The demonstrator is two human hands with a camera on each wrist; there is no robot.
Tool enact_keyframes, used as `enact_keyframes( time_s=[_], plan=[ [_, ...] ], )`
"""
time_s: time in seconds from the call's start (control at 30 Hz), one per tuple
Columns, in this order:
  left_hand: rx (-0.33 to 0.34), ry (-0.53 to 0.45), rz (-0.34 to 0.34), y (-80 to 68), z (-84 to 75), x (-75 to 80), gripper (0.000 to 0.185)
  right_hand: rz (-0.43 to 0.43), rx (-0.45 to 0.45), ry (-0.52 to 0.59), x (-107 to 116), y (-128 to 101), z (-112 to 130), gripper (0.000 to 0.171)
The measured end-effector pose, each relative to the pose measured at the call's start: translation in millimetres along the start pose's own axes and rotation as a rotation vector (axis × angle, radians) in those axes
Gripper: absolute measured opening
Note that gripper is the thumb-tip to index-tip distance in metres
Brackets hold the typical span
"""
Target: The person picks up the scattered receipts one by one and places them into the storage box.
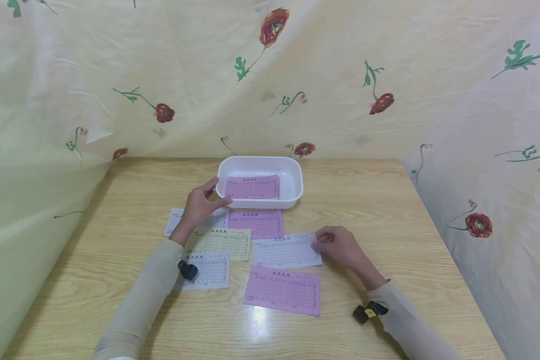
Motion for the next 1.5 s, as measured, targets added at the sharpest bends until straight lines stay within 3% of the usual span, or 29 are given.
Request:
enact_keyframes(
  time_s=[1.07,1.5],
  plan=[
    [-0.025,-0.006,-0.009,-0.7,-2.3,-0.8,0.09,-0.126,-0.017,0.069,71,-20,-24,0.026],
    [-0.014,-0.002,-0.009,-2.0,-0.2,-1.3,0.088,-0.227,0.043,0.087,106,-33,-12,0.03]
  ],
)
Point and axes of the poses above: each hand's wrist, its own y-axis towards the middle knuckle, its own x-axis out of the back of the hand, z = x × y, the point moved 9 cm from there along y, towards the middle knuckle, and after that the axes turned 5 degrees about y, right-handed, at the moved point
